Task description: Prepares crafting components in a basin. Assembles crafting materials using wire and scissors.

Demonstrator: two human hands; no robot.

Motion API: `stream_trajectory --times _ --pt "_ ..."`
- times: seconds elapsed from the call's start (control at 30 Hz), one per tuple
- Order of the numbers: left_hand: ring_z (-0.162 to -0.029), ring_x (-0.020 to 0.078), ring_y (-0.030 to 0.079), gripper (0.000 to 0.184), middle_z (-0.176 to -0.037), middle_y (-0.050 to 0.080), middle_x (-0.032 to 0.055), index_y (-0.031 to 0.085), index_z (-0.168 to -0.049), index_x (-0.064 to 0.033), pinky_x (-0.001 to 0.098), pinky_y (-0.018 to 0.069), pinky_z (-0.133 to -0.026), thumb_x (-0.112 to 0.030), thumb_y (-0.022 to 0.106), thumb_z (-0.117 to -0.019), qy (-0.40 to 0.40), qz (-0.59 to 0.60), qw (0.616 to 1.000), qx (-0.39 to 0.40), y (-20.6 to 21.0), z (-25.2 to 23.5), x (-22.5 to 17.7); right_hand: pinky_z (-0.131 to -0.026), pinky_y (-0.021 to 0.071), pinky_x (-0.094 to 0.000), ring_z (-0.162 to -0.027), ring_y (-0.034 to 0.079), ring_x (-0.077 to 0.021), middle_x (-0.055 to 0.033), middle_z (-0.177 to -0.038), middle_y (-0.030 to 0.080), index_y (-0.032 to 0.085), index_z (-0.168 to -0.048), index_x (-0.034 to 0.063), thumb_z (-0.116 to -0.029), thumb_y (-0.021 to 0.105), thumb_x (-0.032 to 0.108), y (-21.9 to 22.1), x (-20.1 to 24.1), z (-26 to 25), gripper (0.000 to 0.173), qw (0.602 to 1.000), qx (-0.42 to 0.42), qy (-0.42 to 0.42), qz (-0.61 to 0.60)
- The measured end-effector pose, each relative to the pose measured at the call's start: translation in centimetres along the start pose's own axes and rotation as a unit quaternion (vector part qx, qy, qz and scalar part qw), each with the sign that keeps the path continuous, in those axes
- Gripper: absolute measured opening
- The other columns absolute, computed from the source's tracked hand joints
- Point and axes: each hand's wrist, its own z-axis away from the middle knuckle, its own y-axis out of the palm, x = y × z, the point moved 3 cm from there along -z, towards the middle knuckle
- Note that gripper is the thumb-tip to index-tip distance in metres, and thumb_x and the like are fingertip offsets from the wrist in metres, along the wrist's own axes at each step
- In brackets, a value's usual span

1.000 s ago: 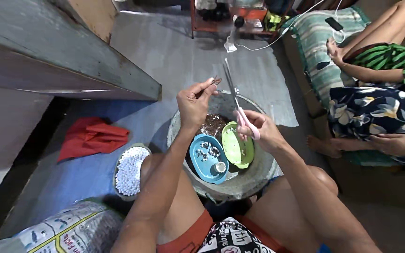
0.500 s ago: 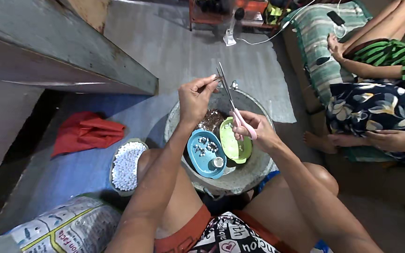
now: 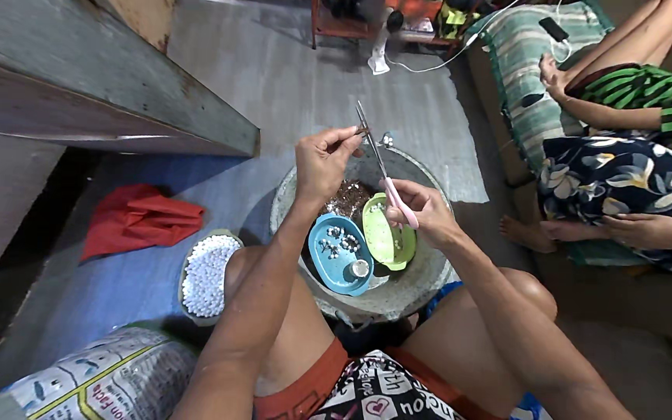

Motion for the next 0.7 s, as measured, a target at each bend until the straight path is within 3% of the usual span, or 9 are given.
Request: stream_trajectory --times 0.23,0.5,0.7 --pt "-0.082 0.0203 0.077 0.016 -0.096 0.078 0.0095 0.075 -0.109 0.0026 0.0377 0.0671 -0.077 -0.006 0.070 -0.0969 -0.023 0.025 0.999 0.014 0.0 0.0 0.1 -0.066 0.0605 -0.0324 -0.070 0.067 -0.0166 -0.0088 -0.088 0.070 0.060 -0.138 0.0089 -0.0840 0.085 0.028 0.1 -0.3 -0.1 0.063 1.000 -0.008 -0.003 0.018" --pt "-0.080 0.0183 0.077 0.015 -0.095 0.078 0.0080 0.075 -0.109 0.0017 0.0362 0.0673 -0.076 -0.007 0.070 -0.0971 -0.041 0.006 0.999 0.030 -0.2 0.1 0.7 -0.062 0.0609 -0.0330 -0.067 0.067 -0.0175 -0.0074 -0.084 0.071 0.062 -0.136 0.0105 -0.0840 0.085 0.021 -0.1 -0.6 -0.1 0.058 0.997 -0.024 -0.014 0.076" --pt "-0.075 0.0165 0.076 0.014 -0.093 0.078 0.0074 0.076 -0.107 -0.0002 0.0366 0.0673 -0.075 -0.008 0.070 -0.0970 -0.181 -0.037 0.982 0.039 1.3 1.4 6.3 -0.057 0.0586 -0.0341 -0.061 0.064 -0.0176 -0.0095 -0.083 0.070 0.061 -0.138 0.0108 -0.0912 0.078 0.020 0.2 -5.9 -0.6 0.051 0.993 -0.047 0.082 0.064"
